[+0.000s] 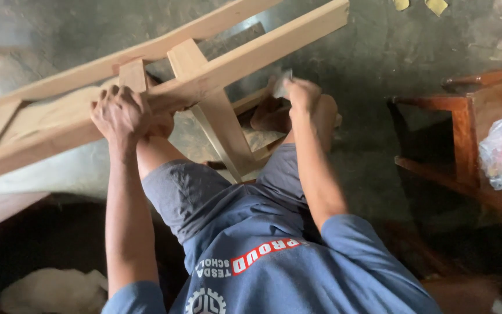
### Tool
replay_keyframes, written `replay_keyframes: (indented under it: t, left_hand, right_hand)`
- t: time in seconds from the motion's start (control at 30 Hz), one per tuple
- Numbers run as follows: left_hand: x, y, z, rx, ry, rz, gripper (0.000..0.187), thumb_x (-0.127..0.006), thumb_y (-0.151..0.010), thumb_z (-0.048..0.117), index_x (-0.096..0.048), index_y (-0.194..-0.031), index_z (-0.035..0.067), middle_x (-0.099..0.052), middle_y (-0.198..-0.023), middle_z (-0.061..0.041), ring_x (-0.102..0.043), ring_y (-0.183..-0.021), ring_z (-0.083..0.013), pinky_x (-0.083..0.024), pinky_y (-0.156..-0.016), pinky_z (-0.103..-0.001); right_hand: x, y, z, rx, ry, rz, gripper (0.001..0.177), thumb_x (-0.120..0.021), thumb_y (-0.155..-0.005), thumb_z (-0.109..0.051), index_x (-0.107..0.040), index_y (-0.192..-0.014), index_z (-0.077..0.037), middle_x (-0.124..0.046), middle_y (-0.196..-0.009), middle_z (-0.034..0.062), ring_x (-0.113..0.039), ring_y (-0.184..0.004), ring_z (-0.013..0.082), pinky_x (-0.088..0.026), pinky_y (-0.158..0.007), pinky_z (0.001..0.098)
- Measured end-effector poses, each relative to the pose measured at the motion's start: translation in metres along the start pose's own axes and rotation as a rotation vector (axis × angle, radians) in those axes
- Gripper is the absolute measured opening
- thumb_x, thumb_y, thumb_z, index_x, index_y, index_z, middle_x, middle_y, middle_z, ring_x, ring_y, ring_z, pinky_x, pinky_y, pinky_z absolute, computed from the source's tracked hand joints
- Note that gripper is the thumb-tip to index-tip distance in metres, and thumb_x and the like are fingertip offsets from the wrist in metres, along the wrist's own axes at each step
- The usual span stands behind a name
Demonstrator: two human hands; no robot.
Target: The person sits on the floor and sands a wooden frame using a sanding block. They hold the frame with one hand and rub the sanding block along the edges and surfaces of the wood. A white dog is visible resting on the floor nearby.
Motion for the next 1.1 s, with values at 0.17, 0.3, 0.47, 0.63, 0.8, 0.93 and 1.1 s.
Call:
replay_keyframes:
  t: [0.17, 0.3, 0.47, 0.63, 0.8, 0.93, 1.1]
  left_hand:
    - [-0.014, -0.001, -0.004, 0.048, 0.025, -0.071, 0.036, -0.050, -0.099, 0.030, -0.070, -0.078, 0.009, -0.075, -0.086, -0.010, -0.069, -0.074, -0.0288, -0.048, -0.068, -0.045]
    - [0.002, -0.007, 0.006, -0.010, 0.040, -0.090, 0.040, -0.049, -0.102, 0.028, -0.080, -0.091, 0.005, -0.079, -0.094, -0.013, -0.073, -0.078, -0.0309, -0.052, -0.071, -0.047]
    - [0.000, -0.003, 0.003, 0.022, 0.054, -0.123, 0.038, -0.048, -0.102, 0.027, -0.071, -0.080, 0.006, -0.074, -0.086, -0.011, -0.068, -0.074, -0.0323, -0.049, -0.069, -0.049]
    - [-0.005, 0.000, 0.001, 0.030, 0.010, -0.153, 0.038, -0.048, -0.103, 0.025, -0.069, -0.077, 0.008, -0.070, -0.079, -0.007, -0.065, -0.071, -0.0280, -0.048, -0.069, -0.045]
    - [-0.008, -0.004, -0.001, -0.004, -0.001, -0.101, 0.042, -0.045, -0.106, 0.028, -0.075, -0.083, 0.010, -0.072, -0.079, -0.006, -0.063, -0.065, -0.0217, -0.047, -0.063, -0.040]
    - [-0.014, -0.003, 0.002, 0.037, -0.022, -0.089, 0.035, -0.051, -0.100, 0.029, -0.076, -0.083, 0.011, -0.075, -0.086, -0.007, -0.070, -0.077, -0.0315, -0.051, -0.069, -0.048]
    - [-0.017, 0.006, -0.004, 0.130, 0.066, -0.238, 0.036, -0.048, -0.103, 0.037, -0.073, -0.089, 0.013, -0.070, -0.090, -0.009, -0.073, -0.093, -0.0348, -0.058, -0.084, -0.053]
  right_hand:
    - [0.039, 0.030, 0.023, -0.192, -1.126, -0.204, 0.010, -0.081, -0.090, -0.017, -0.074, -0.096, -0.014, -0.071, -0.086, -0.0003, -0.069, -0.080, 0.0136, -0.060, -0.074, 0.0329]
    - [0.073, -0.039, 0.036, 0.525, -1.861, -0.749, 0.032, -0.059, -0.101, -0.002, -0.077, -0.104, -0.028, -0.078, -0.129, -0.0050, -0.071, -0.122, 0.0262, -0.041, -0.106, 0.0492]
    - [0.032, -0.100, 0.054, -0.355, -0.979, 0.202, 0.024, -0.090, -0.075, -0.015, -0.089, -0.094, 0.000, -0.067, -0.067, 0.0026, -0.062, -0.055, 0.0108, -0.054, -0.042, 0.0282]
    - [0.084, -0.089, 0.066, 0.267, -1.656, -0.359, 0.014, -0.075, -0.093, -0.015, -0.070, -0.104, -0.022, -0.061, -0.084, -0.0078, -0.059, -0.083, 0.0100, -0.043, -0.085, 0.0337]
    - [0.041, -0.103, 0.050, -0.154, -0.421, 0.124, 0.021, -0.090, -0.064, -0.024, -0.089, -0.083, -0.017, -0.088, -0.083, -0.0037, -0.084, -0.078, 0.0106, -0.065, -0.067, 0.0273]
    - [0.078, -0.019, 0.014, 0.118, -1.302, -0.142, 0.006, -0.079, -0.086, -0.003, -0.078, -0.092, -0.005, -0.063, -0.071, 0.0021, -0.060, -0.066, 0.0135, -0.052, -0.066, 0.0331]
    - [-0.030, 0.045, -0.001, 0.059, -0.873, -0.410, 0.025, -0.097, -0.078, -0.016, -0.078, -0.083, -0.001, -0.068, -0.070, 0.0095, -0.077, -0.068, 0.0194, -0.070, -0.066, 0.0316]
Point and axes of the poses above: each hand's wrist, its own y-axis away from the middle knuckle, its own x-axis out of the back of the hand, z = x × y, the point moved 2 cm from there along -y, towards the middle knuckle
